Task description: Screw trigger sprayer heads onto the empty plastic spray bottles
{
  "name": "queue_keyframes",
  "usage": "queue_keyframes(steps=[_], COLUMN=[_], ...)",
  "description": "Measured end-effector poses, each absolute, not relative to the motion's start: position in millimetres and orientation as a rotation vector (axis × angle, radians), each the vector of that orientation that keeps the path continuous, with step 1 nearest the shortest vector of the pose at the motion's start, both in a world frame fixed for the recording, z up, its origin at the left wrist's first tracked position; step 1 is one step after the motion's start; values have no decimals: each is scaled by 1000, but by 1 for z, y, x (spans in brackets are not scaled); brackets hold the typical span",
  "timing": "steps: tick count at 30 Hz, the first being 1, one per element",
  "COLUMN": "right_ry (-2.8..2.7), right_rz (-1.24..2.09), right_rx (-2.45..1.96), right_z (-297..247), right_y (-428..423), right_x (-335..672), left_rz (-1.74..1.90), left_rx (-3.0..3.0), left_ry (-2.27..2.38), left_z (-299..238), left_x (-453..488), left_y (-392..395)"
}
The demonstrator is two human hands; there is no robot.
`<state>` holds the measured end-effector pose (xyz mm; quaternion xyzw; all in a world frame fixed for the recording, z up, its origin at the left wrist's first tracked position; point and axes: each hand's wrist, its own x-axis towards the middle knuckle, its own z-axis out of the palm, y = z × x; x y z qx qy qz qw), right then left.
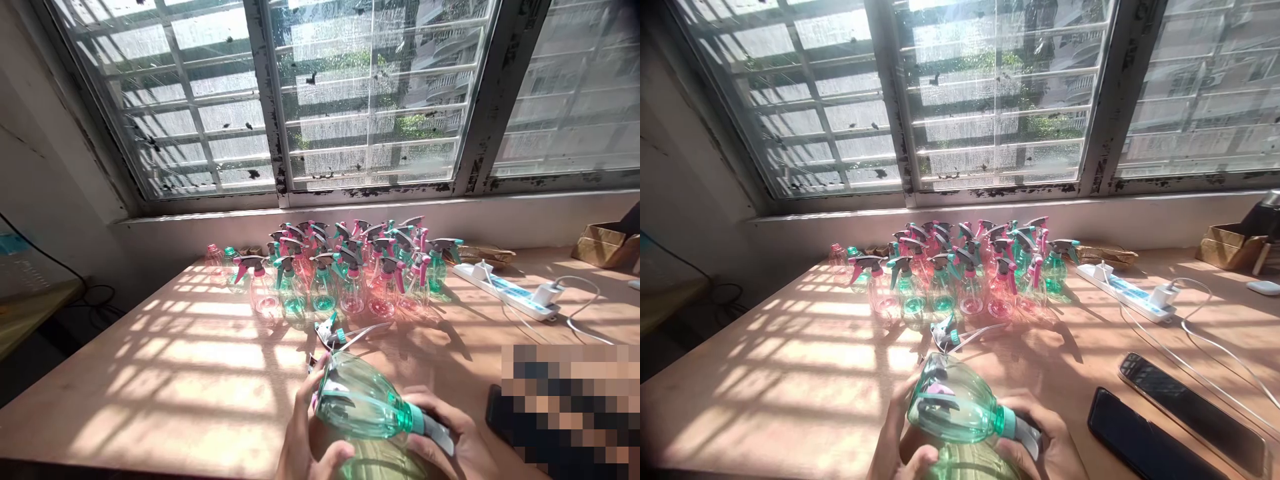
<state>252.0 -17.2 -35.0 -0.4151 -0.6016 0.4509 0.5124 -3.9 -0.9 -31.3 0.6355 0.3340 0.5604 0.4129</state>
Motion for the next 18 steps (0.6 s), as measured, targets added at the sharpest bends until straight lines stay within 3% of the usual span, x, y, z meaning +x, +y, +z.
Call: queue_keyframes(steps=[5,18], right_ry=[-1649,-1170], right_rz=[843,1306], right_rx=[-882,-1149], right_z=[-27,-22], right_y=[-14,-25], right_x=[248,245], left_rz=[1380,1596], left_rx=[1583,1981], left_ry=[829,669], left_z=[-28,-21], left_x=[-10,1], left_y=[1,-3])
